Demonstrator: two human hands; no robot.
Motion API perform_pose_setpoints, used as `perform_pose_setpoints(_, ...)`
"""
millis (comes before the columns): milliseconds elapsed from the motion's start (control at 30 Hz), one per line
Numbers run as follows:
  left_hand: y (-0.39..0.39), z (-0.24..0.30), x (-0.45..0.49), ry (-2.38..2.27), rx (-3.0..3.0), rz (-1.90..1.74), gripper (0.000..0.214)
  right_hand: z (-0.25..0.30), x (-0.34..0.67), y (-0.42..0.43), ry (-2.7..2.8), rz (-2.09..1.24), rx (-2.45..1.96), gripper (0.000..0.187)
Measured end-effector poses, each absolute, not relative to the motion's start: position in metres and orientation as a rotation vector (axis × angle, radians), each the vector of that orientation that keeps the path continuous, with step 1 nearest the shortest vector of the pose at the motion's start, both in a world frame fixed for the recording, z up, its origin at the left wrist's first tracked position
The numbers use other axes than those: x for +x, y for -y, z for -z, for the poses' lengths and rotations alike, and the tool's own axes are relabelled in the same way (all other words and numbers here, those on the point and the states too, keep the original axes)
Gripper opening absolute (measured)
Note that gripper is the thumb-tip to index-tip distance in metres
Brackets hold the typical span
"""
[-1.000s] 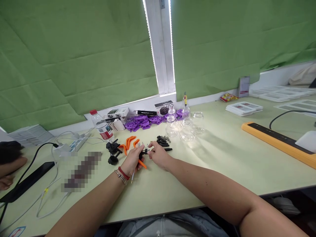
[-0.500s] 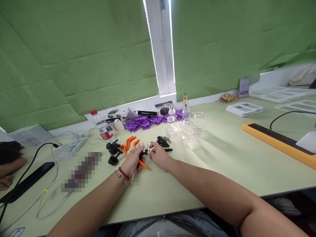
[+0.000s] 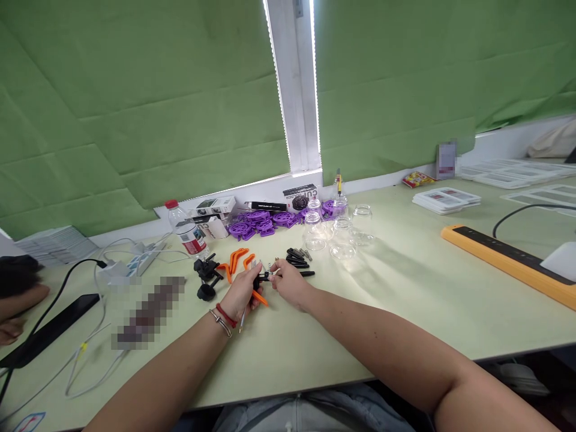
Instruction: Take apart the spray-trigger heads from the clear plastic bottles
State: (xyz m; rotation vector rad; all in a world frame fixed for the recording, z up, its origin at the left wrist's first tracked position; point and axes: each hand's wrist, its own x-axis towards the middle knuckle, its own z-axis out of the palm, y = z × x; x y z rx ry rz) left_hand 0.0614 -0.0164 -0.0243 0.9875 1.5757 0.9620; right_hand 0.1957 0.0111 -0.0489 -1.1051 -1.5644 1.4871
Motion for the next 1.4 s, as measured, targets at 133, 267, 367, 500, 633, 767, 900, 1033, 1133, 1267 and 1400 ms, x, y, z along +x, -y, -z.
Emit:
perform_pose_setpoints(133,0.0168,0.0220,0.0638,-1.594,0.953,-0.968,0.045,0.0493,0.1952,-0.0118,1.550,-1.482,-1.112,0.015)
perform_pose_setpoints(267,0.0162,0.0214,0.0645,-1.613,0.939,-0.962,0.042,0.0475,0.1947,-0.0108,1.523,-1.506,-1.108,0.012)
perform_pose_setpoints(367,0.0157,0.0233,0.0634,-1.601,0.947,-0.971,0.041,0.0480,0.1948,-0.0107,1.513,-1.508,-1.106,0.014)
perform_pose_setpoints(500,0.0154,0.0260,0.0620,-1.587,0.956,-0.985,0.042,0.0483,0.1947,-0.0108,1.500,-1.510,-1.110,0.016)
perform_pose_setpoints(633,0.0151,0.0265,0.0619,-1.591,0.955,-0.982,0.043,0.0471,0.1940,-0.0098,1.482,-1.503,-1.137,0.017)
perform_pose_setpoints(767,0.0149,0.0270,0.0618,-1.597,0.953,-0.988,0.045,0.0477,0.1939,-0.0097,1.499,-1.520,-1.085,0.009)
perform_pose_setpoints(900,0.0152,0.0277,0.0614,-1.594,0.945,-0.993,0.046,0.0479,0.1942,-0.0102,1.465,-1.530,-1.082,0.016)
perform_pose_setpoints(1033,0.0151,0.0279,0.0613,-1.601,0.947,-0.995,0.044,0.0477,0.1944,-0.0107,1.472,-1.564,-1.035,0.007)
perform_pose_setpoints(1133,0.0149,0.0281,0.0609,-1.596,0.947,-0.990,0.045,0.0476,0.1950,-0.0109,1.458,-1.565,-1.045,0.014)
perform_pose_setpoints(1267,0.0149,0.0290,0.0601,-1.583,0.942,-0.989,0.046,0.0474,0.1954,-0.0109,1.443,-1.576,-1.089,0.018)
perform_pose_setpoints(1400,0.0143,0.0298,0.0597,-1.578,0.949,-0.986,0.046,0.0483,0.1956,-0.0115,1.465,-1.568,-1.053,0.015)
